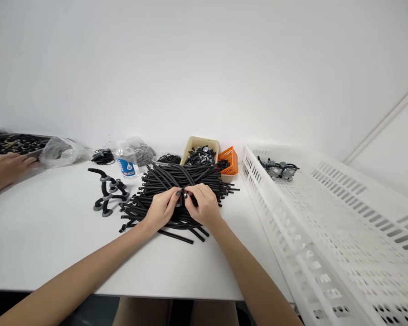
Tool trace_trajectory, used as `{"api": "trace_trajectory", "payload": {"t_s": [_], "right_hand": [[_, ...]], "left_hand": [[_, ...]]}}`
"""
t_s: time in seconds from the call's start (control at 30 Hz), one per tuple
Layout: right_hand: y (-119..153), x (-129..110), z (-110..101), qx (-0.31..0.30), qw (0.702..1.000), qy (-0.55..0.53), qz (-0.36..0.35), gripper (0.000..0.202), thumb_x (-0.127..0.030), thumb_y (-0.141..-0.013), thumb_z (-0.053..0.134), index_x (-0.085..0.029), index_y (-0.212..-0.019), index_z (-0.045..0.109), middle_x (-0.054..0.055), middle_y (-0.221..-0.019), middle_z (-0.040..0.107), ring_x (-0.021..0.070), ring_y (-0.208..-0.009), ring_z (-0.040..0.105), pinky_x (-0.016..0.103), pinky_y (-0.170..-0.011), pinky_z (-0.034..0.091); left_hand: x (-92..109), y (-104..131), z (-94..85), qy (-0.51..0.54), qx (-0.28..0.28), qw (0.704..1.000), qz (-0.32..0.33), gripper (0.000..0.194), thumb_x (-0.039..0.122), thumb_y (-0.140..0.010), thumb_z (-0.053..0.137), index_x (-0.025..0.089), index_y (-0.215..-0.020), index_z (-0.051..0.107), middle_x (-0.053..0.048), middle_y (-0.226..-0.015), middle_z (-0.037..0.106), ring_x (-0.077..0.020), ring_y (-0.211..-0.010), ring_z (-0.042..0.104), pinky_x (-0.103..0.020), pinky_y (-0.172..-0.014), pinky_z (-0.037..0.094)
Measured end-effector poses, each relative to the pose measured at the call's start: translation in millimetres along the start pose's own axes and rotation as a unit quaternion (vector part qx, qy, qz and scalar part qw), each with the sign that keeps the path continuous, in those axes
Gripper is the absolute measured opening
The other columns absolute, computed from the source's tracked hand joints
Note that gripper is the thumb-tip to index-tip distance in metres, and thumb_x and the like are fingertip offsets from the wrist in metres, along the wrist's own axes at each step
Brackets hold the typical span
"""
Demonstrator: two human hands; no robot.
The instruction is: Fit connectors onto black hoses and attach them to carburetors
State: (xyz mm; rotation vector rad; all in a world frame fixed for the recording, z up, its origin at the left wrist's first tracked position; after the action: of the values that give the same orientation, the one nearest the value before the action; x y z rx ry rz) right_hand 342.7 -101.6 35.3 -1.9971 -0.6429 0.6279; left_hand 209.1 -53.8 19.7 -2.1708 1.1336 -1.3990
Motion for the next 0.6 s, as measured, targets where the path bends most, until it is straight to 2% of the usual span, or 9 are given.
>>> {"api": "trace_trajectory", "payload": {"t_s": [0.07,0.13,0.23,0.3,0.47,0.6], "right_hand": [[1.0,1.4,1.5,-0.008,1.000,-0.011,0.022,0.013,-0.021,-0.091,0.048,-0.022,-0.097,0.059,0.005,-0.078,0.064,0.0202,-0.073,0.058,0.035,-0.071,0.047],[1.6,3.4,3.9,-0.024,0.998,-0.027,0.048,0.009,-0.025,-0.092,0.050,-0.022,-0.089,0.057,0.004,-0.075,0.062,0.0184,-0.069,0.057,0.032,-0.068,0.046],[1.4,5.8,8.6,-0.058,0.995,-0.045,0.074,0.023,-0.029,-0.095,0.049,-0.023,-0.073,0.049,0.000,-0.066,0.055,0.0151,-0.061,0.051,0.028,-0.061,0.040],[0.8,6.5,10.2,-0.068,0.994,-0.038,0.074,0.032,-0.032,-0.096,0.048,-0.023,-0.066,0.042,-0.002,-0.060,0.049,0.0136,-0.056,0.045,0.027,-0.058,0.035],[1.2,9.5,9.2,-0.048,0.997,0.018,0.054,0.053,-0.046,-0.094,0.055,-0.022,-0.056,0.026,-0.005,-0.050,0.033,0.0116,-0.051,0.034,0.028,-0.056,0.030],[2.7,10.6,11.2,-0.066,0.997,0.029,0.040,0.055,-0.048,-0.096,0.053,-0.021,-0.054,0.029,-0.005,-0.049,0.037,0.0108,-0.051,0.037,0.027,-0.059,0.032]], "left_hand": [[-1.1,0.8,0.1,-0.003,-0.002,1.000,0.005,0.040,0.039,-0.102,0.033,0.018,-0.094,0.066,-0.003,-0.074,0.065,-0.0138,-0.066,0.058,-0.024,-0.067,0.043],[-3.1,2.6,2.2,-0.006,-0.010,1.000,0.013,0.049,0.044,-0.102,0.028,0.018,-0.081,0.064,-0.003,-0.069,0.062,-0.0139,-0.062,0.055,-0.024,-0.064,0.042],[-5.0,6.2,6.0,-0.008,-0.014,0.999,0.034,0.059,0.051,-0.101,0.026,0.018,-0.062,0.055,-0.002,-0.057,0.055,-0.0131,-0.053,0.048,-0.025,-0.058,0.038],[-5.2,7.9,6.9,-0.010,-0.005,0.999,0.039,0.063,0.052,-0.101,0.023,0.018,-0.057,0.053,-0.002,-0.053,0.053,-0.0130,-0.051,0.046,-0.026,-0.055,0.036],[-2.4,6.4,3.3,0.013,0.014,1.000,0.018,0.068,0.047,-0.103,0.019,0.016,-0.061,0.062,-0.005,-0.060,0.062,-0.0141,-0.058,0.056,-0.025,-0.058,0.041],[-1.9,1.9,-0.7,0.017,0.025,1.000,-0.007,0.066,0.049,-0.102,0.021,0.015,-0.072,0.069,-0.005,-0.066,0.067,-0.0141,-0.059,0.057,-0.026,-0.061,0.043]]}}
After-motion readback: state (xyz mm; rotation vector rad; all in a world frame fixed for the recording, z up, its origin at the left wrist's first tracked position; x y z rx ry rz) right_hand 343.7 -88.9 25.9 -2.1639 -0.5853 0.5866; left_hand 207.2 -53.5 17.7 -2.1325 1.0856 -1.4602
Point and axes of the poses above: each hand's wrist, its own y-axis away from the middle knuckle, its own z-axis out of the palm, x = y × z, the point moved 5 cm from there along -y, towards the middle knuckle
